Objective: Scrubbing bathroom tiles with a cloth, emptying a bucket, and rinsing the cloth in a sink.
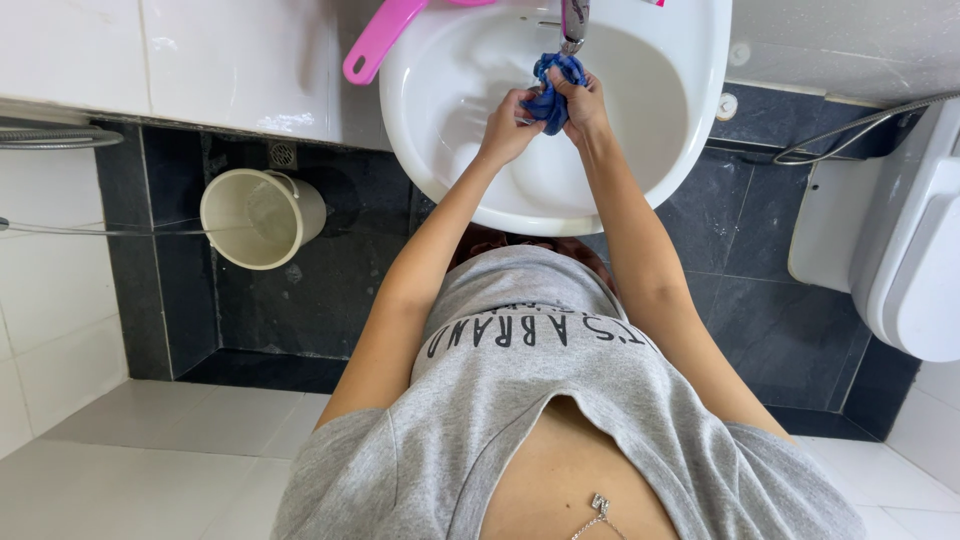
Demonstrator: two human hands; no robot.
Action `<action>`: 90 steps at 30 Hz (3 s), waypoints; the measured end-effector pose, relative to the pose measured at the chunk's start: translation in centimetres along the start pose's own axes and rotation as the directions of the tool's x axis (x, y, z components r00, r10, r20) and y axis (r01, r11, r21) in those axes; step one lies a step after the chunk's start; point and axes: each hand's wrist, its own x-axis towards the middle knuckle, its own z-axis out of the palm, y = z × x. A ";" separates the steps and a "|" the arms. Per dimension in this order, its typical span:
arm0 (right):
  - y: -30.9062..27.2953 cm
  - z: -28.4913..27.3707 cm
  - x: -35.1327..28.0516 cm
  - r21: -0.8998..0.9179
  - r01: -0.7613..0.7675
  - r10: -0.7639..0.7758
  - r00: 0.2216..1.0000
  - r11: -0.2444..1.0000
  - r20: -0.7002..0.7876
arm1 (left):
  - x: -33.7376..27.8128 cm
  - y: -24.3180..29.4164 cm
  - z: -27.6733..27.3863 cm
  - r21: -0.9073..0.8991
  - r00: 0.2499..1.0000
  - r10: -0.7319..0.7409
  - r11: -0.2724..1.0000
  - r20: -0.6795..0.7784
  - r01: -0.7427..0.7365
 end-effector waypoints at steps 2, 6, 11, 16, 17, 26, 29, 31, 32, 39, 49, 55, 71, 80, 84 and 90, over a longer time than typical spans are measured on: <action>0.5 -0.1 0.5 0.013 0.000 0.000 1.000 1.000 -0.023 | 0.1 0.0 -0.1 0.008 1.000 0.013 1.000 -0.003 -0.013; 0.9 -0.1 0.9 0.039 -0.004 0.006 0.997 0.999 -0.073 | 0.3 0.7 -0.3 0.004 0.999 -0.035 0.999 -0.010 0.035; 1.7 -1.1 1.9 0.041 0.006 -0.003 0.997 0.999 -0.073 | -0.5 4.4 -1.1 -0.155 0.960 -0.270 0.948 0.075 0.279; -1.3 1.0 -0.9 0.056 -0.023 0.024 0.999 0.998 -0.031 | 2.9 -3.0 -0.2 -0.402 0.953 -0.267 0.864 0.143 0.302; -2.3 1.8 -2.0 0.050 -0.038 0.036 0.999 0.998 0.034 | 3.0 -3.1 -0.5 -0.471 0.957 -0.273 0.834 0.102 0.288; -4.1 2.3 -2.9 -0.018 0.088 -0.083 0.982 0.996 0.169 | 5.0 -3.8 1.3 -0.811 0.875 -0.479 0.537 -0.069 0.230; -4.0 2.7 -2.7 -0.065 0.126 -0.114 0.980 0.990 0.166 | 5.8 -5.8 2.7 -0.867 0.871 -0.488 0.457 -0.058 0.198; -3.6 2.7 -1.9 -0.089 0.132 -0.117 0.982 0.987 0.149 | 5.7 -4.8 3.1 -0.870 0.872 -0.487 0.452 -0.054 0.198; -3.1 2.3 -1.3 -0.099 0.134 -0.125 0.988 0.986 0.090 | 5.4 -3.9 3.2 -0.842 0.855 -0.514 0.487 -0.061 0.233; 2.1 -2.5 5.6 -0.121 0.267 -0.284 0.946 0.956 -0.154 | 0.5 10.2 2.3 -0.789 0.806 -0.591 0.484 0.024 0.378; -2.2 1.0 -1.3 0.147 0.127 -0.114 0.989 0.981 -0.090 | 3.5 2.8 3.9 -0.491 0.945 -0.138 0.871 -0.296 -0.027; -0.8 1.0 -1.4 -0.220 0.179 -0.169 0.983 0.959 0.067 | 5.4 5.3 3.2 -0.327 0.885 -0.282 0.931 -0.370 0.160; 2.8 -1.8 4.1 -0.642 0.133 -0.313 0.934 0.755 -0.174 | 6.0 -2.4 3.6 -0.409 0.868 -0.361 0.888 -0.341 0.209; 0.3 1.7 2.2 -0.201 0.124 -0.138 0.989 0.972 -0.053 | 6.3 1.9 1.1 -0.453 0.834 -0.549 0.759 -0.060 0.467; 1.7 -3.5 6.7 0.127 -0.076 0.103 0.970 0.989 -0.221 | 5.7 2.1 3.5 -0.320 0.893 -0.447 0.841 0.046 0.437; 1.6 -3.0 5.7 -0.140 0.144 -0.181 0.935 0.980 -0.304 | 6.9 1.9 5.7 -0.029 0.958 -0.066 0.998 -0.278 0.061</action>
